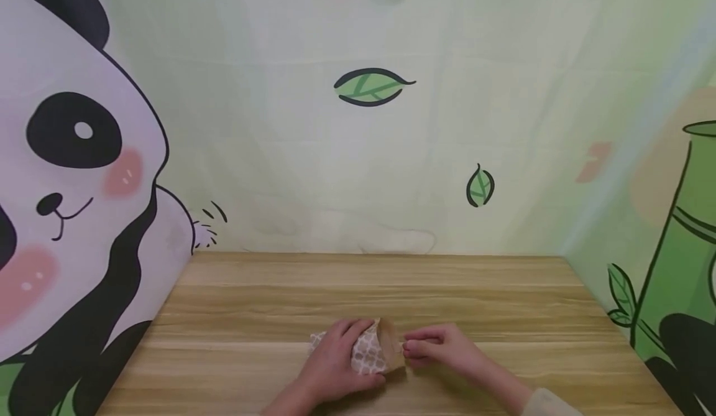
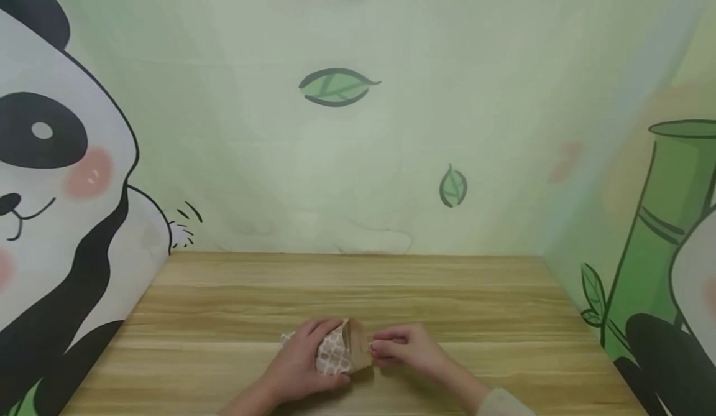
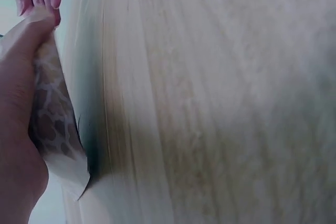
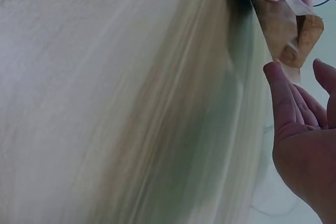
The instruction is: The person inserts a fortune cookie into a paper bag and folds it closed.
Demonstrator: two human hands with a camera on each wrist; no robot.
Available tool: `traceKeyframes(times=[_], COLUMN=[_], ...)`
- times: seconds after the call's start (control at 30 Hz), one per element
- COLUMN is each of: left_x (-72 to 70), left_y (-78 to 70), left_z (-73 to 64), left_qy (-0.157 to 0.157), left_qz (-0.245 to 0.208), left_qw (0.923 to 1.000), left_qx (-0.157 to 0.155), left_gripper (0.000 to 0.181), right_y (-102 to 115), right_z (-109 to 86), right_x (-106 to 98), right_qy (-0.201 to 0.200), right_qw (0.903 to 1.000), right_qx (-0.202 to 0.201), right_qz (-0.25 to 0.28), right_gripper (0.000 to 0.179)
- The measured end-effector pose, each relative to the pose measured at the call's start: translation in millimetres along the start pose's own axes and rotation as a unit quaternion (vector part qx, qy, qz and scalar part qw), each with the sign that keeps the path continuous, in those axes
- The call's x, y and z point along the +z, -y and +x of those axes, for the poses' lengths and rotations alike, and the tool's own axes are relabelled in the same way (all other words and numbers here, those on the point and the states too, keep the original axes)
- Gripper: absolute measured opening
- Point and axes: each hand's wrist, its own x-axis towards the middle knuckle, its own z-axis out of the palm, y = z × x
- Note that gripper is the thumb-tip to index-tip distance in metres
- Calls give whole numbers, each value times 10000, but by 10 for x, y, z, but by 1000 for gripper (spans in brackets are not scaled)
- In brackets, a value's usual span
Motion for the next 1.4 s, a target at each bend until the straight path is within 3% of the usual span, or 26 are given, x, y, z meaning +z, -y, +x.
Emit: traceKeyframes(times=[0.17, 0.3, 0.6, 0.8, 0.9, 1.07, 1.23, 1.4], left_x=[38, 65, 98, 35, -52, -165, -217, -275], left_y=[-59, -107, -189, -214, -198, -181, -175, -185], left_z=[19, 34, 41, 46, 48, 108, 186, 294], left_qy=[-648, -893, -866, -430, -334, -639, -731, -553], left_qz=[-317, -502, -748, -1113, -1413, -1838, -2063, -2327], left_qw=[9974, 9947, 9932, 9917, 9879, 9794, 9741, 9692], left_qx=[41, -4, -224, -486, -541, -535, -572, -579], left_gripper=[98, 99, 99, 109, 94, 59, 51, 48], right_y=[71, 116, 152, 242, 332, 437, 443, 432], right_z=[-39, -31, 74, 118, 126, 145, 176, 190], right_x=[-3, 11, 48, 16, -24, -129, -221, -268], right_qy=[-95, -152, -430, -264, -91, 200, 318, 362], right_qw=[9998, 9995, 9976, 9940, 9935, 9925, 9918, 9923], right_qx=[-33, -83, -294, -623, -616, -642, -586, -480], right_qz=[-183, -270, -452, -860, -958, -1023, -1091, -1084], right_gripper=[47, 46, 33, 26, 25, 25, 24, 24])
